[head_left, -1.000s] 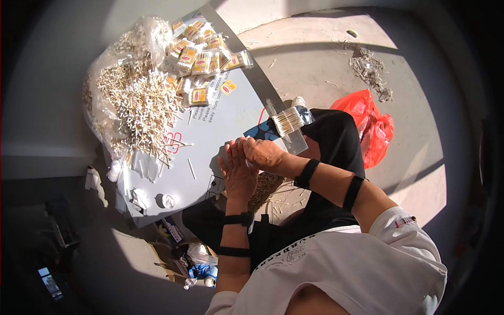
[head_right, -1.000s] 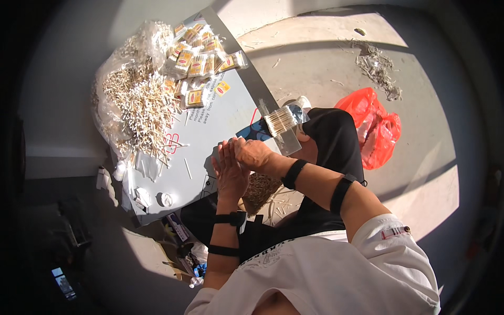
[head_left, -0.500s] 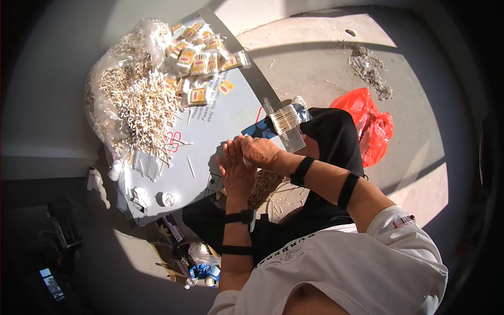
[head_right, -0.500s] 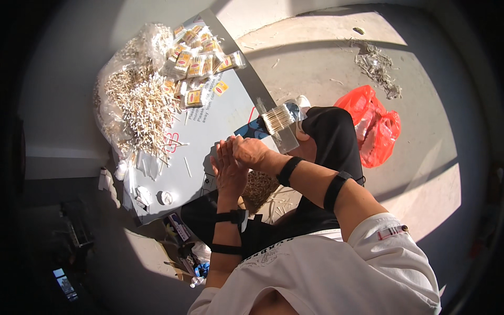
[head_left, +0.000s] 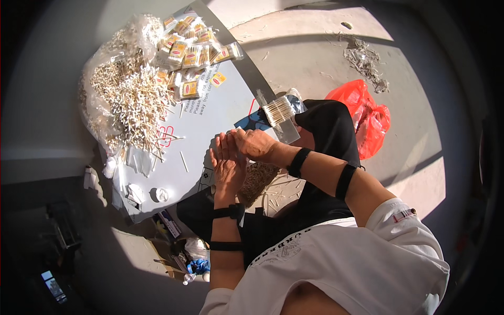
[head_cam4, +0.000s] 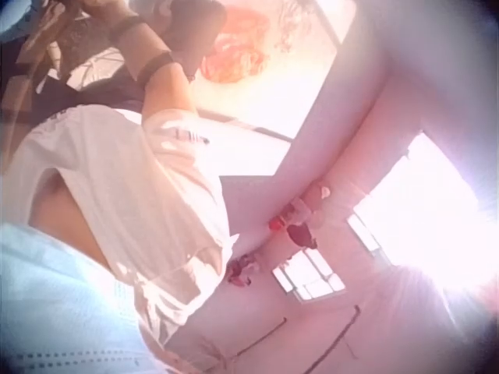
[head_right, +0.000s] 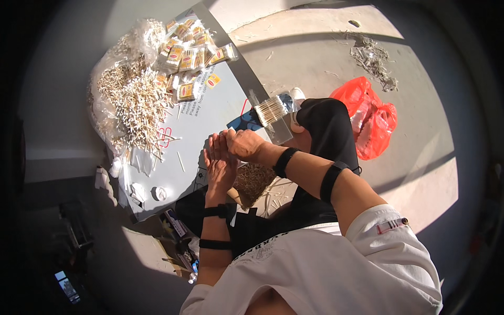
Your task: Aligning cotton swabs on a jig and sliding them into a plastic package.
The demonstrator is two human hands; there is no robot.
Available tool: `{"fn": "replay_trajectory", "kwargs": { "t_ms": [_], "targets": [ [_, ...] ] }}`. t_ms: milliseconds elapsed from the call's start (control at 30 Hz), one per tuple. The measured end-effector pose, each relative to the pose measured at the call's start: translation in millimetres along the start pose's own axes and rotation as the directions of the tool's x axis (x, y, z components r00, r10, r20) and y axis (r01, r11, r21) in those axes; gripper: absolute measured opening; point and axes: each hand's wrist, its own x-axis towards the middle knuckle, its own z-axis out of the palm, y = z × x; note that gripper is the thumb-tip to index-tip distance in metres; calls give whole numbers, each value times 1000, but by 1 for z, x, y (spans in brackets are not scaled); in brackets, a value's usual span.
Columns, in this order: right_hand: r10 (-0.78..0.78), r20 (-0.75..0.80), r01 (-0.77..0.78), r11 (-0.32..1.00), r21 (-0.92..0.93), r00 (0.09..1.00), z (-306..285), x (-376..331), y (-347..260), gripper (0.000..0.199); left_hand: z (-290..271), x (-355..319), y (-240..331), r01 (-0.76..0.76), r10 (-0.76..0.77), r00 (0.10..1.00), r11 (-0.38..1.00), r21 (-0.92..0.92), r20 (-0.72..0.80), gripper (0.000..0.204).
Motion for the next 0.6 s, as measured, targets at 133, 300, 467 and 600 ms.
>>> {"fn": "replay_trajectory", "kwargs": {
  "t_ms": [133,300,467,600],
  "targets": [
    [7,-62,-9,1000,-27,998,0,-3,7,36,1,2,7,-39,35,997,998,-48,-68,76],
    [170,-363,-64,956,286,916,-30,-24,17,37,16,-2,-11,-22,22,996,1000,-7,-83,78],
    [738,-543,-612,657,441,401,-28,-64,92,34,4,1,5,-3,5,999,999,39,-45,77],
    [903,-196,-665,416,620,383,-18,-66,120,55,8,3,6,5,-3,997,999,34,-74,78]
  ]
}}
